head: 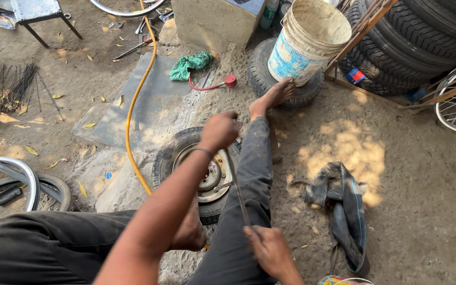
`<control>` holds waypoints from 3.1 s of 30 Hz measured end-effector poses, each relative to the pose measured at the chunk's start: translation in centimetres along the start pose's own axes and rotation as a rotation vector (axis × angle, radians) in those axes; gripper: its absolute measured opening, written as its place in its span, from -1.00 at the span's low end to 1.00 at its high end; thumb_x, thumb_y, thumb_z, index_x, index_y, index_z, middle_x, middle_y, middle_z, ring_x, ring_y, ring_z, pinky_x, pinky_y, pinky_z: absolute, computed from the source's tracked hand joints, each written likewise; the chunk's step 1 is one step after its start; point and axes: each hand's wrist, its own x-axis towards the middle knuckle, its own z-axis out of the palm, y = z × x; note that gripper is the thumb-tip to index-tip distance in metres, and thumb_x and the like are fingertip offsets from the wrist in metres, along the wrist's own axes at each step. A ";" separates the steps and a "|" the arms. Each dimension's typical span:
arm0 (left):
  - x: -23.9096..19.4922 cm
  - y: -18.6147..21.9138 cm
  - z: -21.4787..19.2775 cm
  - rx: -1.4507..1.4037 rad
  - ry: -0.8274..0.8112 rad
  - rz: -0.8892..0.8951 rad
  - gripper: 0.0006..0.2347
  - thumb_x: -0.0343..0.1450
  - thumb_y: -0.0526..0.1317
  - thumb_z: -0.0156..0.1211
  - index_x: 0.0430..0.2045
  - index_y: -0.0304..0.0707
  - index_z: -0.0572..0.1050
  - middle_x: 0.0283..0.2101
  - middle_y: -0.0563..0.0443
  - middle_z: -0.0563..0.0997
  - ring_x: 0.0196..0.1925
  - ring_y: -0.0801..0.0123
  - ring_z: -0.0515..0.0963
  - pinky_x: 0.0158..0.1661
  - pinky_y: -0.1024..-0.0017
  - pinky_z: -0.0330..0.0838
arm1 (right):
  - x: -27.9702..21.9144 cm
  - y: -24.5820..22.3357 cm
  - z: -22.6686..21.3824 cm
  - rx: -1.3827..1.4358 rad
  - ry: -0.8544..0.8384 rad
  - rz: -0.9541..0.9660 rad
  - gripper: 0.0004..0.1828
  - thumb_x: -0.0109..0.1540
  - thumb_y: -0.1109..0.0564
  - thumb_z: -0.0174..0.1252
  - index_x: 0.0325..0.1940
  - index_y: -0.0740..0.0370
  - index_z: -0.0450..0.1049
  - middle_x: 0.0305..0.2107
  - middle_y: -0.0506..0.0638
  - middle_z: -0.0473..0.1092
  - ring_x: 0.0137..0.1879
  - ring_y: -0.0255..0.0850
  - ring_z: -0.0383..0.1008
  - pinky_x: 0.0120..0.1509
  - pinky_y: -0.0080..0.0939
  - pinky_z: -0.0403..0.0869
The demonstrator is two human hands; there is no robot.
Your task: The person sits on the ground and works on a small tire, using hands to manipulate the rim and a metal tool to pry the tire bead. The person repeatedly adjusts the tool and applies force to separate the tire from the rim.
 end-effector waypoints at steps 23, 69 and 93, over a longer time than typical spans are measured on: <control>-13.6 -10.0 -9.3 -0.268 0.002 -0.327 -0.61 0.44 0.01 0.04 -0.41 -0.43 0.60 -0.56 -0.21 0.64 -0.53 0.12 0.66 -0.36 0.16 0.53 | 5.9 1.3 -2.4 0.022 0.361 -0.166 -0.49 0.36 -0.19 -0.05 -0.38 0.16 0.62 -0.57 -0.01 0.55 -0.51 -0.25 0.53 -0.41 -0.19 0.44; -1.4 -4.0 -2.7 -0.474 -0.117 -0.468 -0.79 0.35 -0.29 0.05 -0.33 -0.40 0.63 -0.49 -0.13 0.69 -0.58 0.25 0.67 -0.50 0.28 0.56 | 7.3 0.6 -3.8 0.096 -0.171 0.108 -0.51 0.27 -0.20 0.14 -0.43 0.28 0.57 -0.75 -0.08 0.36 -0.63 -0.33 0.35 -0.53 -0.28 0.39; -3.0 2.9 2.1 -0.228 0.131 -0.155 -0.64 0.49 0.04 0.10 -0.11 -0.33 0.51 -0.19 -0.43 0.64 -0.09 -0.24 0.62 -0.07 -0.03 0.47 | 4.7 -4.5 5.4 0.495 0.424 -0.182 -0.76 0.45 0.06 -0.03 0.02 0.27 0.44 -0.40 -0.09 0.40 -0.37 -0.37 0.35 -0.29 -0.35 0.38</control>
